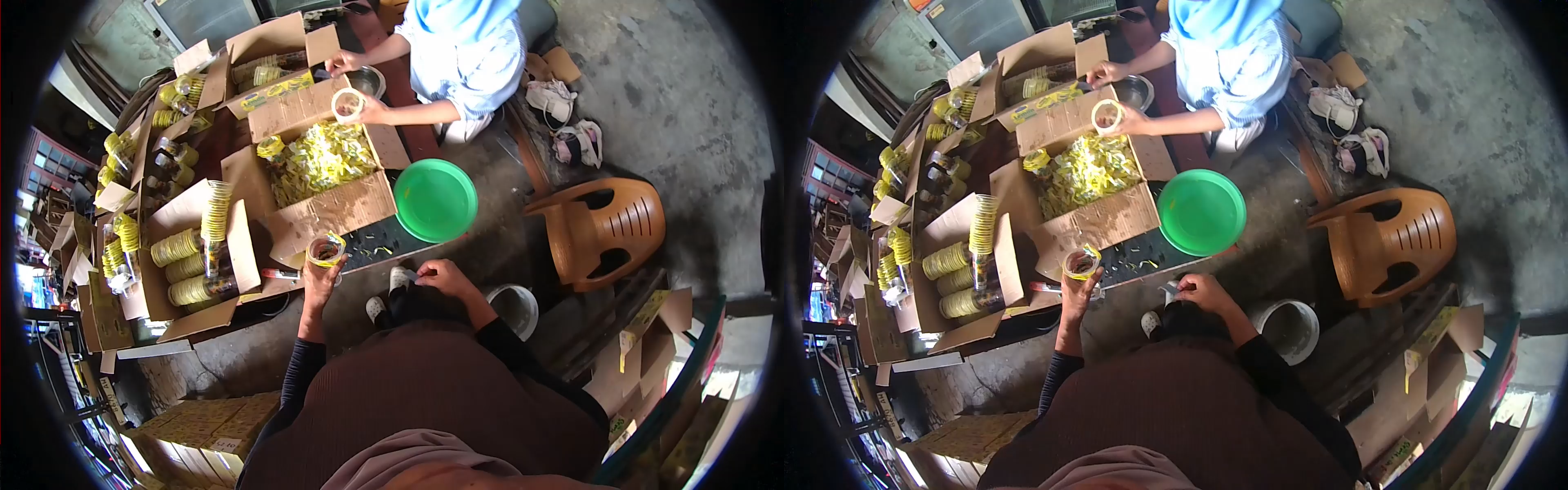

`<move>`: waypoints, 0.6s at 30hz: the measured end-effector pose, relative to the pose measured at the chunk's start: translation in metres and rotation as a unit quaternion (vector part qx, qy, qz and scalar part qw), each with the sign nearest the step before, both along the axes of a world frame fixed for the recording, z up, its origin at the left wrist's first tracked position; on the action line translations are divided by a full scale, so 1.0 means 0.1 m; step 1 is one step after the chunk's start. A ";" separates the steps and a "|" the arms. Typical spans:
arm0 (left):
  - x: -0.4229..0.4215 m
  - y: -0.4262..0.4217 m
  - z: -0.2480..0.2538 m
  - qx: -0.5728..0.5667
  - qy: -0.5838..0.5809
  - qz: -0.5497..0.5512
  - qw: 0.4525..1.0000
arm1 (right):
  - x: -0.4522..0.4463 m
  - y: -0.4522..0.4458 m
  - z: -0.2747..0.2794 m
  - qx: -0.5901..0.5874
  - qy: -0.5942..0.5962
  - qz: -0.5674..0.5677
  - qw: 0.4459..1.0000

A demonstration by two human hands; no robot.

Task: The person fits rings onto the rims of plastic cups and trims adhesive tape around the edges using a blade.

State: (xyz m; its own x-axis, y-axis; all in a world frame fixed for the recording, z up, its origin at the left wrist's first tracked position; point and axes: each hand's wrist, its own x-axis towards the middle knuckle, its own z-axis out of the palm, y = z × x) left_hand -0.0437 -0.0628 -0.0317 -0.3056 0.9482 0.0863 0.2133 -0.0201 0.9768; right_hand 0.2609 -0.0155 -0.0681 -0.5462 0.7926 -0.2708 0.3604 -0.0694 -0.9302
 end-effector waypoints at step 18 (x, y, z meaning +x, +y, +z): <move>2.26 0.69 0.27 0.003 -0.097 -0.119 0.988 | 3.45 0.25 0.26 -0.037 0.022 -0.456 0.889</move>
State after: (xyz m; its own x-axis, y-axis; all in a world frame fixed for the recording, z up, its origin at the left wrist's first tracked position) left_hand 0.1820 0.0061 -0.0050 -0.0863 0.9949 0.0530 0.0105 -0.0523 0.9986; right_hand 0.6058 0.0099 -0.0423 0.3030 0.8922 -0.3349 0.0865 -0.3757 -0.9227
